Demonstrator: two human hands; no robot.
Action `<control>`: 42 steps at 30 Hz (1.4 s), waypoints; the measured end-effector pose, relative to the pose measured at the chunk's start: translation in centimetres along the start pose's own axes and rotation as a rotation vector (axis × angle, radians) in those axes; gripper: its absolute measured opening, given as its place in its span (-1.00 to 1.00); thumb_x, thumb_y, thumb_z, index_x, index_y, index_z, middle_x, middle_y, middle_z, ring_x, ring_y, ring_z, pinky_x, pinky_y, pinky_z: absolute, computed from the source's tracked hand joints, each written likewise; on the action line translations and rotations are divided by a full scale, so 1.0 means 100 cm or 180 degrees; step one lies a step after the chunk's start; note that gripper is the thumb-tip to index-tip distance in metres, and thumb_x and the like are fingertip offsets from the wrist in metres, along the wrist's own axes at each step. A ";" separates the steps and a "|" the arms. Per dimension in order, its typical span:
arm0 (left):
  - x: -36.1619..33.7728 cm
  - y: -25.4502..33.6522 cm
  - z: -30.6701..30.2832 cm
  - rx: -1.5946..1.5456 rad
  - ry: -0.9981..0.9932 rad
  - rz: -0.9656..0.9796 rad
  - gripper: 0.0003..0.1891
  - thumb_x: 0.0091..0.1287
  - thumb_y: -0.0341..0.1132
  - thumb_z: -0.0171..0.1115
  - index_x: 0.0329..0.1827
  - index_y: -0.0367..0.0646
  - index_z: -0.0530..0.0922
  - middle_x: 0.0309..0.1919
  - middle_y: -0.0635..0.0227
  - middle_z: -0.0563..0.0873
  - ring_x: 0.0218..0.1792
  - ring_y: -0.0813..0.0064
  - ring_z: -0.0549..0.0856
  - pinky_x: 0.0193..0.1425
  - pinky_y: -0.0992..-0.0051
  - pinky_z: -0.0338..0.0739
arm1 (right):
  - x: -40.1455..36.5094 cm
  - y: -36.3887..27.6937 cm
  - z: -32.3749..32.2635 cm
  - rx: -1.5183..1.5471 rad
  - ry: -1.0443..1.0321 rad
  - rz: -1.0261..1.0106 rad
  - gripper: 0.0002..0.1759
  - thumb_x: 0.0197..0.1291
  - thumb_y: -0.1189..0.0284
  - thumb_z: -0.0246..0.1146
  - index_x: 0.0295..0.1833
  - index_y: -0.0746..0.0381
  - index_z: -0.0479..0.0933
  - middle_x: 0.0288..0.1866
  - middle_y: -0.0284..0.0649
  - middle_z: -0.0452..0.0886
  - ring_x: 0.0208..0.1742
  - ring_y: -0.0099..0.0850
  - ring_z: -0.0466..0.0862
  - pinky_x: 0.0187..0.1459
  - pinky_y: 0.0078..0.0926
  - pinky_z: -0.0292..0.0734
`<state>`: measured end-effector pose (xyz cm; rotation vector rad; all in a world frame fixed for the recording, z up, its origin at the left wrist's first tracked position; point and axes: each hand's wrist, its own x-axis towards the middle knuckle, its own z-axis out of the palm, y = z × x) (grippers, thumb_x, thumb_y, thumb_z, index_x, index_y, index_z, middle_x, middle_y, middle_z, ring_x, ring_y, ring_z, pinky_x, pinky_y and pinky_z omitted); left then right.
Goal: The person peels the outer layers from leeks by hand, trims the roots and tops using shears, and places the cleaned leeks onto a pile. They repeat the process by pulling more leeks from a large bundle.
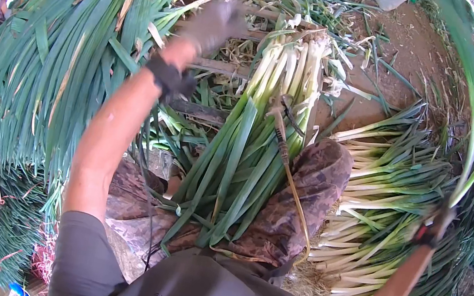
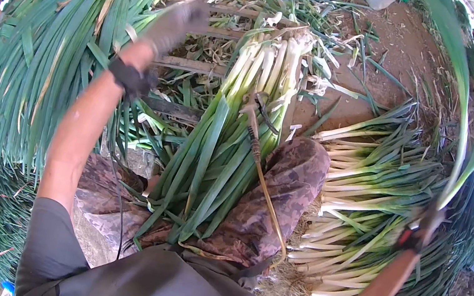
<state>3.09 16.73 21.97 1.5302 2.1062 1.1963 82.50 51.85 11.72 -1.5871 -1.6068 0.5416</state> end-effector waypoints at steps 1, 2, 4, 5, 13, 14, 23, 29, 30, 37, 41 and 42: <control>-0.017 -0.057 0.033 -0.0067 -0.0556 -0.0012 -0.49 0.27 0.01 0.37 0.09 -0.22 0.60 -0.12 0.09 0.76 -0.05 0.28 0.73 0.07 0.27 0.60 | -0.064 0.026 0.022 0.0938 -0.0238 0.0600 -0.63 0.42 0.06 0.24 -0.19 0.17 0.60 -0.41 -0.37 0.49 -0.47 -0.48 0.46 -0.50 -0.44 0.34; -0.041 -0.076 0.064 0.0542 -0.0980 -0.0813 -0.52 0.24 -0.05 0.38 0.08 -0.23 0.59 -0.13 0.08 0.75 -0.04 0.27 0.73 0.06 0.26 0.60 | -0.113 0.076 0.049 0.1987 -0.0059 0.1090 -0.62 0.43 0.10 0.23 -0.01 0.21 0.65 -0.31 -0.34 0.54 -0.32 -0.42 0.52 -0.31 -0.38 0.49; -0.088 -0.116 0.125 0.0306 -0.0869 -0.1238 -0.52 0.20 -0.19 0.38 0.16 -0.19 0.59 -0.07 0.03 0.77 -0.02 0.12 0.76 0.07 0.24 0.59 | -0.198 0.133 0.081 0.2144 0.0241 0.2135 -0.61 0.41 0.13 0.25 0.04 0.25 0.63 -0.24 -0.30 0.56 -0.27 -0.38 0.54 -0.24 -0.36 0.50; -0.103 -0.129 0.148 0.0291 -0.0766 -0.1267 -0.53 0.19 -0.21 0.38 0.16 -0.17 0.59 -0.05 0.03 0.77 0.01 0.07 0.75 0.09 0.22 0.59 | -0.232 0.152 0.091 0.2081 0.0412 0.2532 -0.60 0.40 0.14 0.26 0.06 0.27 0.62 -0.20 -0.29 0.58 -0.24 -0.36 0.55 -0.20 -0.36 0.50; -0.079 -0.175 0.181 0.0335 -0.0791 -0.2068 -0.35 0.04 -0.14 0.46 0.16 -0.37 0.55 -0.02 -0.18 0.74 0.07 -0.05 0.73 0.17 0.17 0.57 | -0.273 0.165 0.109 0.0929 0.0895 0.2496 -0.48 0.31 0.25 0.36 0.23 0.40 0.56 0.07 -0.14 0.67 -0.02 -0.21 0.61 0.12 -0.30 0.52; -0.077 -0.176 0.173 0.0063 -0.0606 -0.2001 -0.36 0.03 -0.16 0.45 0.16 -0.37 0.55 -0.05 -0.12 0.74 0.02 0.03 0.74 0.14 0.21 0.58 | -0.257 0.153 0.107 0.0587 0.0852 0.2068 -0.46 0.30 0.27 0.38 0.25 0.42 0.55 0.11 -0.12 0.68 0.01 -0.19 0.62 0.16 -0.29 0.52; -0.073 -0.125 0.046 -0.1117 -0.0079 -0.1568 -0.46 0.16 -0.29 0.47 0.18 -0.33 0.54 -0.21 0.37 0.67 -0.26 0.57 0.61 -0.13 0.49 0.55 | -0.232 -0.266 0.206 0.1419 -0.1401 0.0334 -0.69 0.40 0.30 0.25 0.05 0.33 0.60 -0.21 -0.26 0.68 -0.31 -0.50 0.71 -0.34 -0.59 0.54; -0.104 -0.099 0.036 -0.2054 -0.0032 -0.1723 -0.66 0.25 -0.35 0.51 0.02 -0.26 0.61 -0.36 0.44 0.66 -0.38 0.63 0.60 -0.29 0.53 0.54 | -0.331 -0.348 0.381 -0.0444 -0.3290 -0.1281 -0.58 0.33 0.18 0.29 -0.08 0.39 0.68 -0.27 0.03 0.75 -0.25 -0.22 0.78 -0.17 -0.26 0.68; -0.112 -0.097 0.036 -0.2193 -0.0024 -0.1709 -0.67 0.26 -0.31 0.51 -0.01 -0.23 0.59 -0.36 0.45 0.66 -0.38 0.63 0.60 -0.29 0.54 0.54 | -0.342 -0.343 0.409 -0.1183 -0.3091 -0.2052 -0.54 0.31 0.13 0.30 -0.09 0.40 0.68 -0.26 0.11 0.74 -0.21 -0.11 0.79 -0.13 -0.19 0.69; -0.165 -0.128 0.044 -0.2812 -0.0231 -0.2046 -0.70 0.36 -0.19 0.44 -0.03 -0.12 0.54 -0.41 0.47 0.64 -0.42 0.62 0.62 -0.35 0.57 0.55 | -0.386 -0.360 0.465 -0.1860 -0.2822 -0.1120 -0.40 0.12 -0.04 0.42 -0.08 0.34 0.67 -0.15 0.10 0.76 -0.04 0.03 0.77 0.00 -0.13 0.67; -0.174 -0.149 0.078 -0.2560 0.0098 -0.2468 -0.67 0.33 -0.19 0.46 0.00 -0.17 0.58 -0.41 0.48 0.66 -0.45 0.62 0.61 -0.40 0.57 0.51 | -0.417 -0.373 0.493 -0.1831 -0.2716 -0.0702 -0.24 0.07 -0.03 0.48 0.14 0.38 0.49 -0.04 0.15 0.74 0.03 0.03 0.76 0.07 -0.12 0.66; -0.172 -0.151 0.078 -0.2561 0.0075 -0.2334 -0.64 0.32 -0.18 0.48 0.02 -0.19 0.59 -0.41 0.48 0.67 -0.46 0.61 0.62 -0.41 0.55 0.49 | -0.428 -0.375 0.502 -0.1842 -0.2657 -0.0715 -0.21 0.05 -0.03 0.49 0.16 0.39 0.46 -0.04 0.15 0.74 0.03 0.04 0.75 0.08 -0.11 0.66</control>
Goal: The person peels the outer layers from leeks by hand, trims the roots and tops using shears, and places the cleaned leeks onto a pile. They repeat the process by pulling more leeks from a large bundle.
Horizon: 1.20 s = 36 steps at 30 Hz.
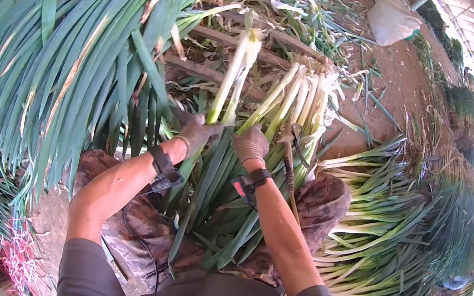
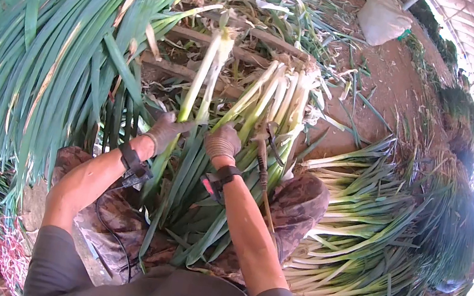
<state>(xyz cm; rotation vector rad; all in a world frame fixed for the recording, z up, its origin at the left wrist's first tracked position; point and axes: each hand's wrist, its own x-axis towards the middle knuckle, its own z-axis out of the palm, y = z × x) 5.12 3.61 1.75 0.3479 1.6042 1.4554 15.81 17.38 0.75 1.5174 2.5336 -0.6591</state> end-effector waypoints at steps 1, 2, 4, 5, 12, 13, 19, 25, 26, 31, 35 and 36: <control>0.002 0.001 0.000 -0.0021 0.0032 0.0055 -0.65 0.32 -0.20 0.47 0.02 -0.20 0.59 -0.41 0.46 0.68 -0.44 0.60 0.63 -0.40 0.53 0.52 | 0.000 -0.007 0.008 -0.0002 0.0057 0.0017 -0.17 0.04 -0.03 0.50 0.18 0.39 0.44 -0.03 0.16 0.73 0.04 0.05 0.75 0.09 -0.11 0.66; 0.004 0.003 -0.001 -0.0034 0.0054 0.0112 -0.66 0.33 -0.21 0.47 0.01 -0.21 0.59 -0.40 0.45 0.69 -0.43 0.60 0.65 -0.39 0.52 0.54 | 0.002 -0.009 0.012 0.0051 0.0016 0.0055 -0.16 0.04 -0.03 0.50 0.20 0.40 0.43 -0.03 0.15 0.73 0.05 0.05 0.75 0.09 -0.11 0.66; 0.004 0.011 -0.005 -0.0167 0.0025 0.0171 -0.67 0.34 -0.23 0.46 0.01 -0.22 0.59 -0.38 0.41 0.71 -0.41 0.57 0.67 -0.34 0.51 0.58 | 0.010 -0.004 0.014 0.0139 -0.0053 0.0138 -0.15 0.04 -0.03 0.49 0.22 0.41 0.40 -0.02 0.15 0.73 0.05 0.06 0.74 0.10 -0.11 0.66; 0.002 0.015 -0.005 -0.0234 -0.0004 0.0204 -0.68 0.34 -0.24 0.45 0.00 -0.23 0.59 -0.37 0.40 0.72 -0.40 0.56 0.69 -0.32 0.50 0.60 | 0.016 -0.001 0.015 0.0300 -0.0023 0.0207 -0.19 0.03 0.00 0.51 0.15 0.44 0.44 -0.03 0.16 0.73 0.02 0.07 0.75 0.07 -0.13 0.65; 0.013 0.005 -0.007 0.0294 0.0105 0.0122 -0.66 0.31 -0.27 0.48 -0.01 -0.30 0.60 -0.30 0.28 0.77 -0.34 0.51 0.73 -0.23 0.48 0.63 | 0.011 0.013 0.017 0.1139 0.0522 0.0043 -0.51 0.04 0.15 0.45 -0.17 0.39 0.63 -0.18 0.14 0.74 -0.05 0.07 0.74 -0.03 -0.14 0.63; 0.012 0.006 -0.005 0.0315 0.0102 0.0118 -0.66 0.30 -0.28 0.49 -0.02 -0.30 0.60 -0.29 0.28 0.77 -0.34 0.51 0.73 -0.22 0.48 0.63 | 0.012 0.013 0.021 0.0951 0.0437 -0.0019 -0.53 0.06 0.16 0.44 -0.15 0.39 0.62 -0.18 0.12 0.75 -0.08 0.03 0.75 -0.04 -0.17 0.63; 0.009 0.011 -0.003 0.0234 0.0076 0.0188 -0.61 0.24 -0.25 0.55 0.00 -0.32 0.64 -0.28 0.30 0.77 -0.33 0.53 0.71 -0.17 0.49 0.61 | -0.004 0.030 -0.028 0.2591 -0.1448 -0.1142 -0.61 0.15 0.45 0.46 0.07 0.37 0.60 -0.21 -0.32 0.70 -0.34 -0.56 0.61 -0.34 -0.52 0.54; 0.003 0.021 -0.002 0.0182 -0.0281 0.0130 -0.57 0.19 -0.30 0.58 0.05 -0.30 0.65 -0.22 0.32 0.76 -0.30 0.52 0.69 -0.13 0.49 0.61 | -0.035 0.028 -0.033 0.2869 -0.1553 -0.1268 -0.65 0.21 0.38 0.44 0.04 0.33 0.61 -0.28 -0.45 0.65 -0.41 -0.69 0.51 -0.42 -0.67 0.39; 0.000 0.020 -0.001 0.0008 -0.0440 0.0008 -0.55 0.17 -0.30 0.59 0.08 -0.29 0.64 -0.20 0.32 0.76 -0.28 0.52 0.69 -0.11 0.49 0.61 | -0.034 0.027 -0.033 0.2866 -0.1574 -0.1368 -0.64 0.20 0.37 0.45 0.05 0.33 0.61 -0.28 -0.45 0.65 -0.40 -0.69 0.52 -0.42 -0.67 0.40; -0.011 0.030 0.001 0.0338 -0.0678 0.0142 -0.51 0.07 -0.38 0.57 0.09 -0.27 0.64 -0.19 0.36 0.75 -0.25 0.50 0.68 -0.11 0.46 0.62 | -0.033 0.028 -0.052 0.2640 -0.1788 -0.1406 -0.65 0.19 0.43 0.46 0.04 0.37 0.63 -0.23 -0.40 0.69 -0.29 -0.66 0.57 -0.26 -0.61 0.50; -0.002 0.022 -0.007 0.0816 -0.0110 0.0064 -0.57 0.00 -0.41 0.53 -0.02 -0.30 0.67 -0.29 0.36 0.72 -0.33 0.50 0.66 -0.15 0.46 0.59 | -0.003 0.063 -0.046 0.3180 -0.0747 -0.0225 -0.65 0.22 0.46 0.42 0.07 0.39 0.60 -0.35 -0.39 0.66 -0.40 -0.60 0.60 -0.34 -0.64 0.49; -0.002 0.022 -0.011 0.0876 0.0016 0.0050 -0.58 0.00 -0.40 0.53 -0.04 -0.31 0.67 -0.31 0.36 0.72 -0.33 0.51 0.65 -0.15 0.47 0.59 | 0.010 0.075 -0.037 0.3700 -0.0375 0.0289 -0.66 0.24 0.46 0.41 0.07 0.37 0.59 -0.43 -0.41 0.62 -0.49 -0.60 0.58 -0.43 -0.66 0.45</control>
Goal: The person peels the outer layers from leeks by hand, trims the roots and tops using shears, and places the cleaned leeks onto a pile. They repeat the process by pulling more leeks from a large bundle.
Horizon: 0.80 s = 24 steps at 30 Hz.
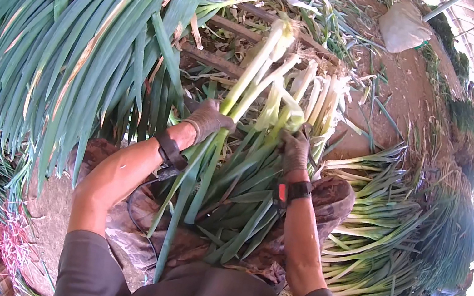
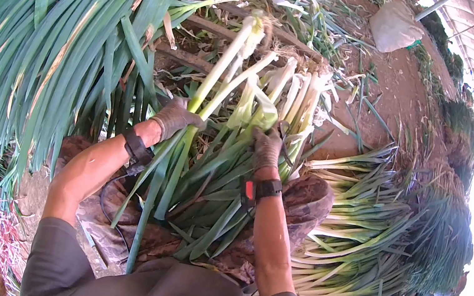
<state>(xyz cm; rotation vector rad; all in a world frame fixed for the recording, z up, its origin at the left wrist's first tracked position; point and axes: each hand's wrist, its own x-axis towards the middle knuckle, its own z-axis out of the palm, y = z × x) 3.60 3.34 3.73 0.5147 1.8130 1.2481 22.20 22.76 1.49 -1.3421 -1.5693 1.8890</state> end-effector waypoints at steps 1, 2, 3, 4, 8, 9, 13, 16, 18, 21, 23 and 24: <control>-0.001 -0.001 -0.003 -0.0313 -0.0093 -0.0039 -0.61 0.00 -0.39 0.53 -0.09 -0.33 0.68 -0.35 0.37 0.71 -0.36 0.53 0.63 -0.17 0.48 0.56 | 0.016 0.017 -0.005 -0.0187 0.0217 -0.0250 -0.62 0.22 0.47 0.41 0.11 0.38 0.57 -0.38 -0.36 0.63 -0.43 -0.55 0.62 -0.37 -0.62 0.50; -0.001 -0.001 -0.005 -0.0261 -0.0034 -0.0003 -0.62 0.01 -0.40 0.52 -0.09 -0.32 0.68 -0.36 0.38 0.70 -0.37 0.54 0.63 -0.17 0.49 0.56 | 0.033 0.035 -0.009 -0.0365 0.0439 -0.0502 -0.58 0.21 0.47 0.42 0.14 0.39 0.54 -0.34 -0.32 0.65 -0.37 -0.49 0.65 -0.30 -0.58 0.54; -0.002 -0.002 -0.006 -0.0214 0.0030 0.0033 -0.63 0.01 -0.40 0.52 -0.10 -0.32 0.68 -0.37 0.39 0.70 -0.37 0.55 0.63 -0.18 0.49 0.56 | 0.031 0.035 -0.006 -0.0627 0.0654 -0.0908 -0.55 0.20 0.48 0.42 0.17 0.40 0.52 -0.28 -0.26 0.66 -0.31 -0.43 0.66 -0.23 -0.52 0.57; -0.003 -0.003 -0.005 -0.0174 0.0093 0.0061 -0.64 0.02 -0.40 0.51 -0.11 -0.32 0.68 -0.37 0.40 0.70 -0.37 0.56 0.62 -0.18 0.49 0.55 | 0.029 0.035 -0.003 -0.0912 0.0908 -0.1295 -0.51 0.18 0.48 0.43 0.20 0.40 0.50 -0.23 -0.20 0.66 -0.24 -0.38 0.68 -0.15 -0.47 0.59; -0.009 -0.011 0.006 -0.0388 -0.0099 0.0336 -0.68 0.07 -0.41 0.50 -0.09 -0.26 0.69 -0.35 0.44 0.71 -0.37 0.58 0.62 -0.18 0.50 0.55 | -0.028 -0.008 0.042 -0.2027 0.1187 -0.2390 -0.46 0.26 0.37 0.39 0.25 0.43 0.46 0.00 0.06 0.65 0.01 -0.16 0.68 0.14 -0.30 0.55; -0.024 0.006 0.008 -0.0355 -0.0188 0.0380 -0.68 0.09 -0.39 0.51 -0.09 -0.24 0.68 -0.33 0.44 0.72 -0.35 0.59 0.63 -0.17 0.49 0.57 | -0.037 -0.019 0.053 -0.1666 0.0666 -0.1979 -0.50 0.30 0.32 0.37 0.21 0.43 0.48 -0.05 0.06 0.68 -0.01 -0.16 0.69 0.11 -0.29 0.56; -0.043 0.021 0.019 -0.0582 -0.0892 0.0250 -0.67 0.17 -0.36 0.52 -0.04 -0.24 0.66 -0.25 0.44 0.73 -0.29 0.62 0.64 -0.13 0.52 0.58 | 0.010 -0.003 0.074 0.0735 -0.0135 -0.0279 -0.61 0.39 0.26 0.28 0.02 0.43 0.60 -0.31 -0.22 0.68 -0.32 -0.44 0.61 -0.25 -0.41 0.57; -0.030 -0.008 0.031 -0.0320 -0.0815 0.1030 -0.67 0.22 -0.29 0.52 -0.05 -0.25 0.64 -0.26 0.46 0.72 -0.33 0.61 0.66 -0.18 0.50 0.59 | 0.018 -0.030 0.065 0.0886 0.0032 -0.0446 -0.79 0.39 0.33 0.22 -0.20 0.26 0.53 -0.43 -0.33 0.57 -0.50 -0.51 0.56 -0.45 -0.53 0.52; -0.023 -0.013 0.022 -0.0090 -0.0655 0.0662 -0.64 0.33 -0.12 0.45 -0.05 -0.24 0.61 -0.30 0.46 0.70 -0.39 0.59 0.66 -0.23 0.47 0.59 | -0.001 -0.052 0.053 0.1187 -0.0005 -0.0816 -0.80 0.41 0.33 0.22 -0.20 0.24 0.47 -0.48 -0.37 0.50 -0.59 -0.55 0.47 -0.56 -0.54 0.38; 0.002 -0.017 0.001 0.0053 -0.0116 0.0325 -0.51 0.40 0.11 0.33 -0.10 -0.23 0.59 -0.32 0.39 0.69 -0.44 0.60 0.63 -0.29 0.48 0.56 | -0.066 -0.087 0.057 0.0797 -0.0669 -0.0985 -0.74 0.46 0.25 0.21 -0.18 0.23 0.49 -0.48 -0.40 0.47 -0.61 -0.58 0.43 -0.57 -0.56 0.35; 0.004 -0.024 -0.003 -0.0343 -0.0047 0.0446 -0.47 0.40 0.18 0.29 -0.13 -0.22 0.58 -0.34 0.38 0.68 -0.44 0.61 0.63 -0.32 0.48 0.56 | -0.067 -0.081 0.057 0.0429 -0.1024 -0.0806 -0.71 0.47 0.19 0.22 -0.13 0.23 0.50 -0.44 -0.38 0.49 -0.61 -0.57 0.44 -0.58 -0.57 0.36; -0.004 -0.014 -0.002 -0.0524 -0.0031 0.0514 -0.45 0.40 0.21 0.28 -0.14 -0.22 0.57 -0.35 0.37 0.68 -0.45 0.62 0.63 -0.33 0.49 0.56 | -0.057 -0.072 0.057 0.0533 -0.0952 -0.0710 -0.70 0.47 0.19 0.22 -0.13 0.23 0.50 -0.44 -0.36 0.49 -0.61 -0.56 0.45 -0.57 -0.56 0.36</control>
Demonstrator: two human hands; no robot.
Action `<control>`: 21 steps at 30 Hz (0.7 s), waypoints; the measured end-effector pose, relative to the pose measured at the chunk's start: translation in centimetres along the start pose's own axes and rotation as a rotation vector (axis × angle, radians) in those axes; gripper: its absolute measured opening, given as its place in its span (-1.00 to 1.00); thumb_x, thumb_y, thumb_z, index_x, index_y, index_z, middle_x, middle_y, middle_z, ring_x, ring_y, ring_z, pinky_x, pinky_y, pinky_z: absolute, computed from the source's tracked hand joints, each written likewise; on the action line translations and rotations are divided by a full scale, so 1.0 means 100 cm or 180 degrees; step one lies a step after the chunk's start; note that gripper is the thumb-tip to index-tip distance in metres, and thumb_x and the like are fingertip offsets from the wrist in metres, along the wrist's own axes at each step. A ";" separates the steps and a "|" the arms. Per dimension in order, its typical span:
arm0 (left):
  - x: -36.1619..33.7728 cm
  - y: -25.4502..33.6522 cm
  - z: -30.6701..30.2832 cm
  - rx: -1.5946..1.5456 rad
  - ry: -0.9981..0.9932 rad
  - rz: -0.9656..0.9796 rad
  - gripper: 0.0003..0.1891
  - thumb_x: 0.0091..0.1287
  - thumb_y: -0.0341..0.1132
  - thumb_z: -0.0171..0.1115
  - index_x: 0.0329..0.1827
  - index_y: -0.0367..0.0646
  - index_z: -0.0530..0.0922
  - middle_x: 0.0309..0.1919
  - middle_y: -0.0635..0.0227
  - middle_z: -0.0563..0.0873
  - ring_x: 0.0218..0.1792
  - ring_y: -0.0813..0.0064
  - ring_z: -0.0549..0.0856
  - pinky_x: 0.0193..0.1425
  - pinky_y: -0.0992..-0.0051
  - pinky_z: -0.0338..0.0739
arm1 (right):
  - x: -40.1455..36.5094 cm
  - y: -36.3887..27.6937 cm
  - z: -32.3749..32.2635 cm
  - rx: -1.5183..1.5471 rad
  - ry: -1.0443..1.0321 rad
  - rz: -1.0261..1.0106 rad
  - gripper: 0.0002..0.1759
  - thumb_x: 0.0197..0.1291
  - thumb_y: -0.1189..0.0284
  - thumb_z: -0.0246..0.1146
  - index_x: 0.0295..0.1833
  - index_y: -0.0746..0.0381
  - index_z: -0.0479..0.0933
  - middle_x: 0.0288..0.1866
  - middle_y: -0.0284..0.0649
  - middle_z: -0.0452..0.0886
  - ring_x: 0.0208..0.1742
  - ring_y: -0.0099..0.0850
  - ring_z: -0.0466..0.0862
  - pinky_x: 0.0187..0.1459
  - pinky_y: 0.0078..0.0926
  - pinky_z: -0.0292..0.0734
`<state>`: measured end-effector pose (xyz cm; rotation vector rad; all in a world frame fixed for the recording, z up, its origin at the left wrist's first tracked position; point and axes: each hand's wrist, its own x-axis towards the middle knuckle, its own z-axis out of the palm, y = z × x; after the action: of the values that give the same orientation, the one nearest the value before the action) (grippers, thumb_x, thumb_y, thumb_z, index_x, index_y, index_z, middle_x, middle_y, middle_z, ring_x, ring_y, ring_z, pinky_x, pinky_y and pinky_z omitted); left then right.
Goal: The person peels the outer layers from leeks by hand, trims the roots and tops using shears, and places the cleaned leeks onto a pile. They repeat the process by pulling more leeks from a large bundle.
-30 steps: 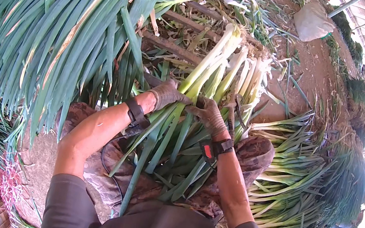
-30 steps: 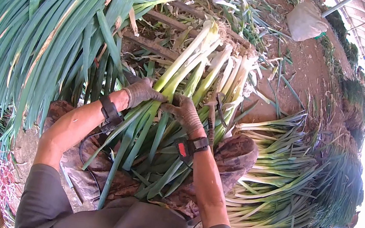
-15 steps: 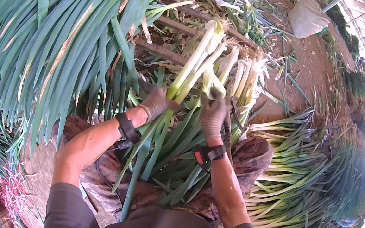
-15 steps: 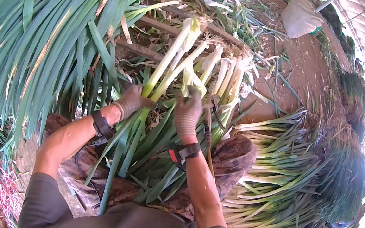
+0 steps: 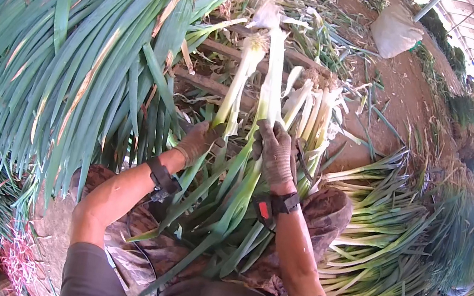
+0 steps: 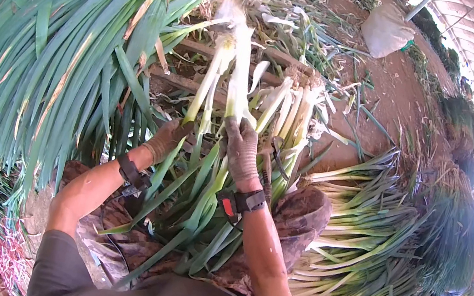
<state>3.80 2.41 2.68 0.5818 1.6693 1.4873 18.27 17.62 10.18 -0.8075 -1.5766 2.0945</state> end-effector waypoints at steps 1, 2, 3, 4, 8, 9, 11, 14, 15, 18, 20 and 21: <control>-0.014 0.020 0.009 -0.0425 -0.0147 0.0083 -0.44 0.43 0.19 0.24 -0.14 -0.26 0.57 -0.36 0.37 0.67 -0.42 0.59 0.62 -0.29 0.48 0.53 | 0.006 0.008 -0.003 0.0108 0.0100 0.0071 -0.70 0.47 0.18 0.22 -0.12 0.23 0.50 -0.43 -0.35 0.50 -0.61 -0.55 0.46 -0.57 -0.56 0.37; -0.016 0.022 0.011 -0.0017 -0.0124 0.0295 -0.46 0.45 0.15 0.24 -0.13 -0.28 0.58 -0.36 0.37 0.67 -0.41 0.58 0.61 -0.27 0.47 0.52 | 0.012 0.016 -0.007 0.0215 0.0203 0.0142 -0.69 0.48 0.18 0.22 -0.12 0.23 0.50 -0.42 -0.34 0.51 -0.61 -0.54 0.47 -0.57 -0.55 0.38; -0.016 0.023 0.012 0.0388 -0.0105 0.0504 -0.49 0.46 0.11 0.24 -0.13 -0.30 0.58 -0.35 0.37 0.67 -0.40 0.58 0.60 -0.26 0.47 0.51 | 0.012 0.020 -0.007 0.0701 0.0245 0.0209 -0.70 0.48 0.18 0.22 -0.10 0.23 0.49 -0.41 -0.31 0.54 -0.59 -0.52 0.51 -0.56 -0.53 0.41; -0.017 0.023 0.014 0.0786 -0.0088 0.0710 -0.51 0.48 0.07 0.23 -0.13 -0.31 0.58 -0.35 0.37 0.68 -0.38 0.57 0.60 -0.24 0.46 0.50 | 0.011 0.025 -0.009 0.0645 0.0298 0.0146 -0.70 0.47 0.19 0.21 -0.09 0.25 0.49 -0.40 -0.31 0.55 -0.59 -0.52 0.51 -0.56 -0.53 0.42; -0.040 0.038 0.030 0.1235 -0.0069 0.0701 -0.51 0.43 0.04 0.28 -0.10 -0.35 0.62 -0.44 0.27 0.69 -0.42 0.51 0.59 -0.27 0.37 0.51 | 0.001 0.029 -0.017 0.0568 0.0286 -0.0018 -0.61 0.47 0.19 0.23 0.08 0.33 0.49 -0.20 -0.29 0.65 -0.36 -0.54 0.59 -0.30 -0.54 0.54; -0.044 0.040 0.036 0.1094 -0.0025 0.0555 -0.56 0.38 0.00 0.34 -0.09 -0.30 0.63 -0.45 0.17 0.71 -0.44 0.32 0.68 -0.25 0.27 0.55 | 0.000 0.029 -0.015 0.0546 0.0259 -0.0216 -0.59 0.47 0.20 0.24 0.13 0.35 0.49 -0.16 -0.29 0.66 -0.28 -0.53 0.59 -0.22 -0.54 0.55; -0.052 0.041 0.048 0.1721 0.0092 0.0847 -0.58 0.34 -0.01 0.38 -0.08 -0.25 0.65 -0.42 0.09 0.73 -0.40 0.16 0.73 -0.22 0.22 0.57 | 0.001 0.029 -0.005 0.0622 0.0334 -0.0598 -0.52 0.44 0.23 0.31 0.23 0.38 0.47 -0.05 -0.31 0.65 -0.08 -0.52 0.56 0.00 -0.52 0.51; -0.053 0.058 0.056 0.2817 -0.0336 0.1019 -0.55 0.24 0.03 0.44 -0.09 -0.20 0.66 -0.33 -0.02 0.74 -0.27 -0.05 0.74 -0.14 0.16 0.60 | 0.003 0.030 -0.009 0.0112 0.0398 -0.0627 -0.58 0.32 0.31 0.40 0.14 0.36 0.52 -0.12 -0.33 0.65 -0.15 -0.56 0.57 -0.08 -0.53 0.53; -0.049 0.065 0.051 0.3079 -0.0639 0.1163 -0.52 0.22 0.05 0.45 -0.09 -0.22 0.65 -0.32 -0.02 0.75 -0.28 -0.03 0.74 -0.14 0.17 0.60 | -0.001 0.025 -0.013 0.0097 0.0243 -0.0497 -0.60 0.30 0.33 0.39 0.11 0.35 0.54 -0.15 -0.34 0.64 -0.17 -0.58 0.56 -0.09 -0.54 0.53; -0.022 0.119 0.046 0.3230 -0.0887 0.0758 -0.37 0.14 0.21 0.48 -0.04 -0.22 0.66 -0.21 0.02 0.77 -0.16 0.06 0.77 -0.01 0.23 0.62 | -0.016 -0.002 -0.027 0.0071 -0.0153 -0.0218 -0.67 0.28 0.36 0.38 0.04 0.34 0.57 -0.22 -0.39 0.63 -0.22 -0.62 0.56 -0.14 -0.55 0.53; 0.010 0.136 0.039 0.2524 -0.0312 0.1394 -0.23 0.12 0.16 0.53 0.25 -0.19 0.52 -0.01 0.13 0.77 0.01 0.21 0.75 0.19 0.29 0.58 | -0.024 -0.012 -0.029 0.0104 -0.0316 -0.0172 -0.69 0.27 0.36 0.37 0.01 0.33 0.58 -0.26 -0.42 0.62 -0.25 -0.63 0.55 -0.18 -0.55 0.52; 0.028 0.147 0.039 0.2564 -0.0046 0.1800 -0.18 0.12 0.10 0.56 0.35 -0.18 0.46 0.06 0.16 0.76 0.07 0.26 0.73 0.25 0.30 0.56 | -0.024 -0.007 -0.030 0.0052 -0.0406 -0.0266 -0.72 0.24 0.34 0.38 -0.07 0.32 0.59 -0.27 -0.40 0.62 -0.26 -0.62 0.55 -0.21 -0.55 0.50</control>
<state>2.86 9.85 16.25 1.5937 2.1875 1.0907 22.03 18.56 10.75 -0.6024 -1.6263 2.1327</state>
